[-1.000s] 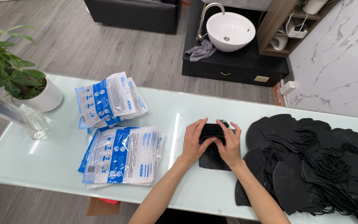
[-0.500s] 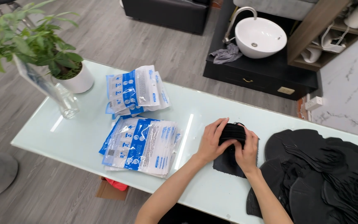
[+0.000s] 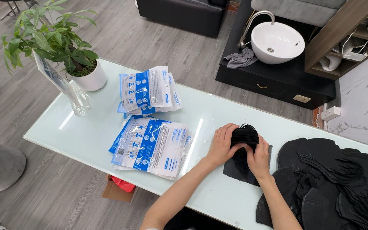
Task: Manually stacking black face masks and placing them into plastic packaging bags.
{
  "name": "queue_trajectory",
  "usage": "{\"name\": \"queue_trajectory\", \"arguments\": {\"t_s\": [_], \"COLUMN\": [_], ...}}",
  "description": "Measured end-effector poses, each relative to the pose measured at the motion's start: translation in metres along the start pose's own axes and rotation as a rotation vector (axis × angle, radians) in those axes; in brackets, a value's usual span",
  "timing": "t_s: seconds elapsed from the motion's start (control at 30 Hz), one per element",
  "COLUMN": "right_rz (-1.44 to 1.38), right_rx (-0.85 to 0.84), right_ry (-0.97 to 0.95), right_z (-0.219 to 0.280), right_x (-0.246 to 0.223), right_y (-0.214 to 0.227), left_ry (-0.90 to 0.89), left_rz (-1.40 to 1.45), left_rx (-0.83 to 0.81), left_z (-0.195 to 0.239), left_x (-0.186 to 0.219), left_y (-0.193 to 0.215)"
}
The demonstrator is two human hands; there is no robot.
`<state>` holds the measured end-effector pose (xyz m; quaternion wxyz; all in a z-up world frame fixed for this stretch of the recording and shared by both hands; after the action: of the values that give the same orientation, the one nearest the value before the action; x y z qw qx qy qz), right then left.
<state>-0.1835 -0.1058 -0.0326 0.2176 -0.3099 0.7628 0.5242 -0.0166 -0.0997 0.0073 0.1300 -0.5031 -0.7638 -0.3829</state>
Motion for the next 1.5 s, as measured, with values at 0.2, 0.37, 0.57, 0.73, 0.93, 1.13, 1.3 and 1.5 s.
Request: {"name": "queue_trajectory", "arguments": {"t_s": [0.2,0.37,0.57,0.73,0.93,1.13,1.3,1.5], "right_rz": [0.018,-0.017,-0.066,-0.186,-0.593,-0.684,-0.659,-0.704], "right_rx": [0.043,-0.018,-0.041,-0.015,-0.153,-0.296,-0.313,-0.228], "right_ry": [-0.009,-0.055,-0.091,-0.209,-0.386,-0.594,-0.649,-0.648], "right_z": [0.004,-0.001,-0.003,-0.002,-0.008,-0.002,0.003,0.0], "right_x": [0.003,0.005,-0.02,-0.02,-0.04,-0.016,-0.022,-0.007], "right_y": [0.005,0.001,0.012,0.028,0.024,0.004,0.011,0.015], "left_ry": [-0.021,0.083,0.098,0.181,0.496,0.416,0.452,0.257], "left_rz": [0.015,0.036,0.09,0.311,0.73,0.474,0.236,-0.058], "left_rx": [0.056,-0.01,0.08,0.154,0.156,0.024,-0.231,-0.043], "left_z": [0.0,0.001,0.01,0.0,0.009,0.009,-0.001,0.016], "left_x": [0.007,-0.006,-0.023,-0.005,-0.03,-0.018,0.003,-0.004], "left_y": [0.008,0.003,0.0,0.026,0.011,0.016,0.024,0.101]}}
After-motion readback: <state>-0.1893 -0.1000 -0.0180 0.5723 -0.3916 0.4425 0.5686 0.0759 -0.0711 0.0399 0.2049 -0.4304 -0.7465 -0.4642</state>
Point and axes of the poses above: each hand's wrist, its own z-axis away from the middle knuckle, its own y-axis out of the back of the hand, x = y × z, the point moved 10 cm from there along -z, towards the middle knuckle, and after that the axes turned 9 degrees about -y, right-handed, at the moved point
